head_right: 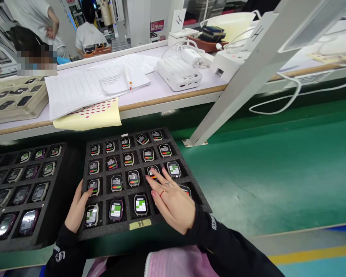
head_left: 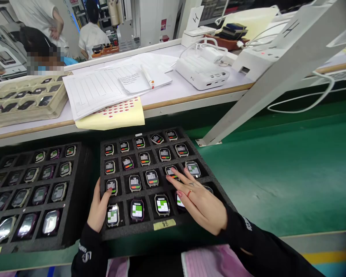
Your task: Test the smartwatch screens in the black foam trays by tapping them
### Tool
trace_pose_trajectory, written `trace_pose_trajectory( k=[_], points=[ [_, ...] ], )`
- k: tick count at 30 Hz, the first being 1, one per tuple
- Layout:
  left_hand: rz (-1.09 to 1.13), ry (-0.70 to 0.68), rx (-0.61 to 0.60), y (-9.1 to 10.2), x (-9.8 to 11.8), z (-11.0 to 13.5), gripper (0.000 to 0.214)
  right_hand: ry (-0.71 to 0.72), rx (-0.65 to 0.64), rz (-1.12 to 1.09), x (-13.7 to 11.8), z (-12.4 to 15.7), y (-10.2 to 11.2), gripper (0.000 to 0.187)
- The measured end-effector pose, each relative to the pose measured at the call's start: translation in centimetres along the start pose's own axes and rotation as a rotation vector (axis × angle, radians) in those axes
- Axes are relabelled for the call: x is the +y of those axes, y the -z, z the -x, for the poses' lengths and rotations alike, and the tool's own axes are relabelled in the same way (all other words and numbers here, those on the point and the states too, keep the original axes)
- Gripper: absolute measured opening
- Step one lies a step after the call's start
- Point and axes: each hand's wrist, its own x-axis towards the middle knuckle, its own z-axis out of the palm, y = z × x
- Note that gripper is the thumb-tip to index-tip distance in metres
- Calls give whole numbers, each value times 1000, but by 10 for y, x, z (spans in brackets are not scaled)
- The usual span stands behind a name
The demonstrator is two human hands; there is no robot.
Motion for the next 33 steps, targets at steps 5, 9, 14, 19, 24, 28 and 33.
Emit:
trace_pose_trajectory(
  k=[5,9,14,19,24,28,33],
  points=[
    [-12,-9,-23,0,1,0,63,48,-87,13,-18,-15,-16,51],
    [-11,8,-56,0,1,1,63,66,-151,70,-24,-22,-22,49],
    [-27,-52,-58,-1,-4,0,68,130,-169,45,-40,-35,-22,48],
    [18,-54,-71,0,-7,0,64,166,-237,34,-53,-47,-38,46],
    [27,-62,-87,1,-13,-1,63,170,-270,110,-46,-55,-37,46],
    [-77,-114,-31,2,-16,-1,66,206,-213,171,-34,-71,-22,46],
    [-314,-325,35,5,-7,-2,61,223,-183,176,-19,-94,-30,48]
  ],
)
